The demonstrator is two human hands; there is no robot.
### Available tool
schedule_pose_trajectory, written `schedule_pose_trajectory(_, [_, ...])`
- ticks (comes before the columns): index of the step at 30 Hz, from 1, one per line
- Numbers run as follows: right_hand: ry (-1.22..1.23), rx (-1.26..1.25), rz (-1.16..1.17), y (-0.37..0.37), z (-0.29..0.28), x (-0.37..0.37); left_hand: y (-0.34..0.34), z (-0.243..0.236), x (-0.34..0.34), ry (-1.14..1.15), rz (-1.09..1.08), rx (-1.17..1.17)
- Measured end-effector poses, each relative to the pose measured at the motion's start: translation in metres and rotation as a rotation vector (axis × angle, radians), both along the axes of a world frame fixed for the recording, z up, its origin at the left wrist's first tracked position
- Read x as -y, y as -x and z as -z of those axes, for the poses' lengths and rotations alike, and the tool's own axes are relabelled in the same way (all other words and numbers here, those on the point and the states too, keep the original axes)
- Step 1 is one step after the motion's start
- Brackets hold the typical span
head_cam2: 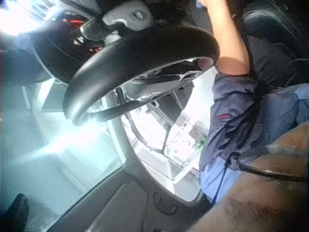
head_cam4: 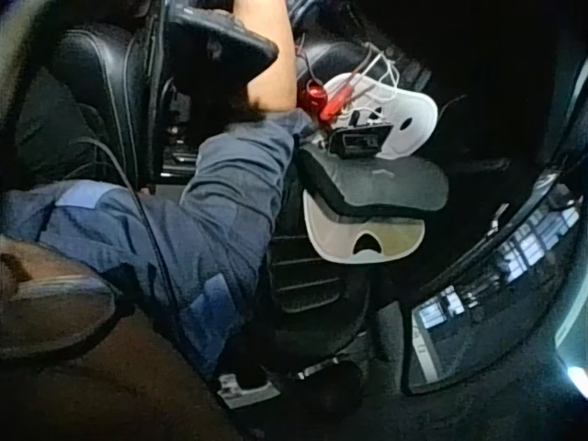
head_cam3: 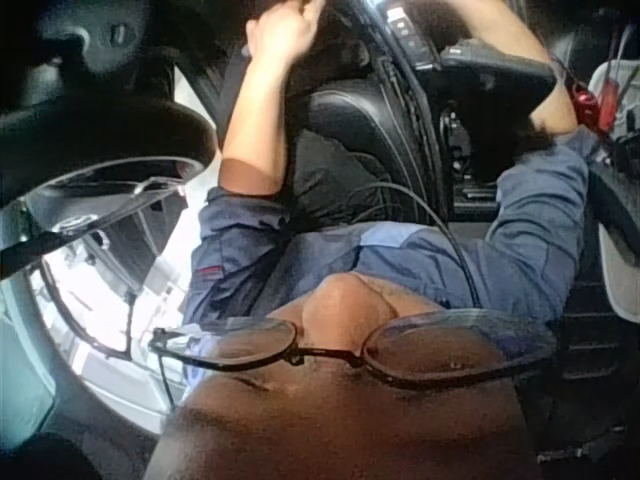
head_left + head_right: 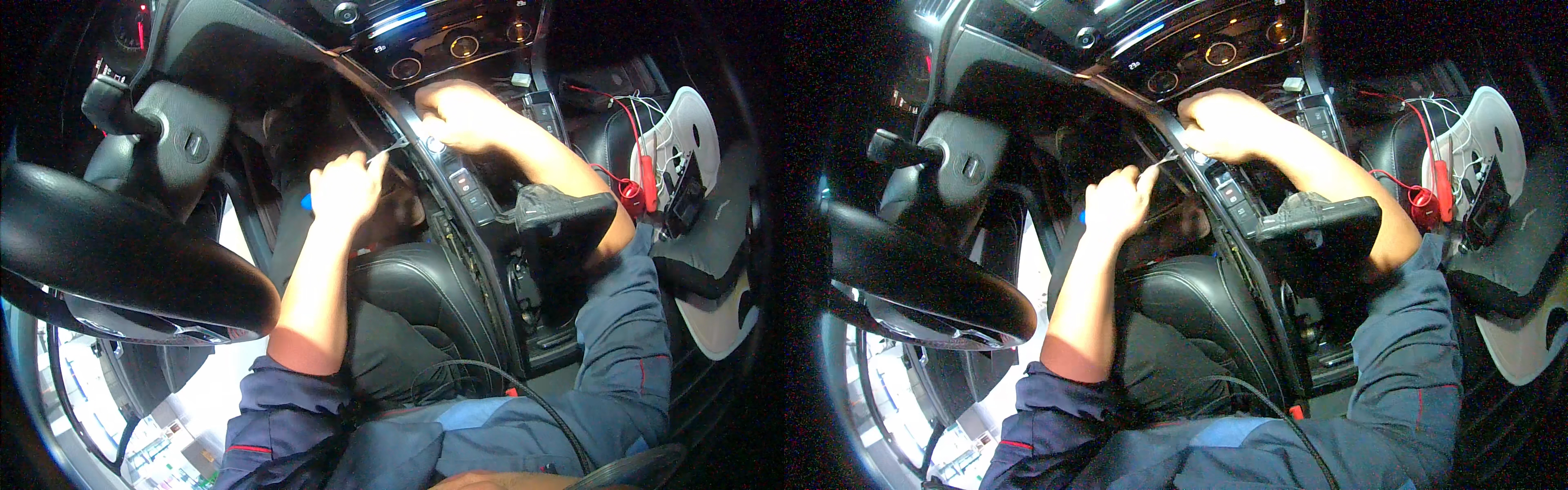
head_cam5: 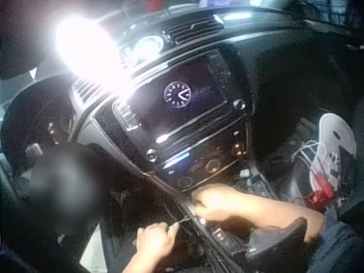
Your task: The person sits in the driver seat and works on the car's center console, connecting red and black wires to the stereo unit and using a blue pry tool to remove and reposition interior trim panels. The person handles the stereo unit, wiring harness, and trim pieces throughout the clip.
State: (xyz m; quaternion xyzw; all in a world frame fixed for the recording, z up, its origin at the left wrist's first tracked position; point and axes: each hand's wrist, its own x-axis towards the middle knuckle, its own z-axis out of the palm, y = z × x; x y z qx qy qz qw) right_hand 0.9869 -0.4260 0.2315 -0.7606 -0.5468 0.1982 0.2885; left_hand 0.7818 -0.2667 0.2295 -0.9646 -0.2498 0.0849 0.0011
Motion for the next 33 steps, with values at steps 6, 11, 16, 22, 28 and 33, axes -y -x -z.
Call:
schedule_pose_trajectory(6, [-0.251,-0.227,-0.016,-0.004,-0.021,0.019,0.021,-0.026,0.002,0.352,-0.181,0.197])
schedule_pose_trajectory(11, [-0.256,-0.486,-0.189,-0.009,-0.054,0.053,-0.007,-0.074,0.062,0.765,0.016,0.817])
schedule_pose_trajectory(16, [-0.327,-0.543,-0.255,-0.02,-0.054,0.071,-0.036,-0.08,0.085,1.468,-0.286,1.143])
schedule_pose_trajectory(22, [-0.301,-0.249,0.192,-0.044,-0.104,0.12,-0.04,-0.02,0.045,1.137,-0.844,0.848])
schedule_pose_trajectory(28, [-0.156,-0.472,0.311,-0.054,-0.126,0.153,-0.044,0.022,0.043,1.412,-0.736,0.9])
schedule_pose_trajectory(33, [-0.216,-0.457,0.281,-0.059,-0.107,0.147,-0.048,0.017,0.048,1.31,-0.679,0.941])
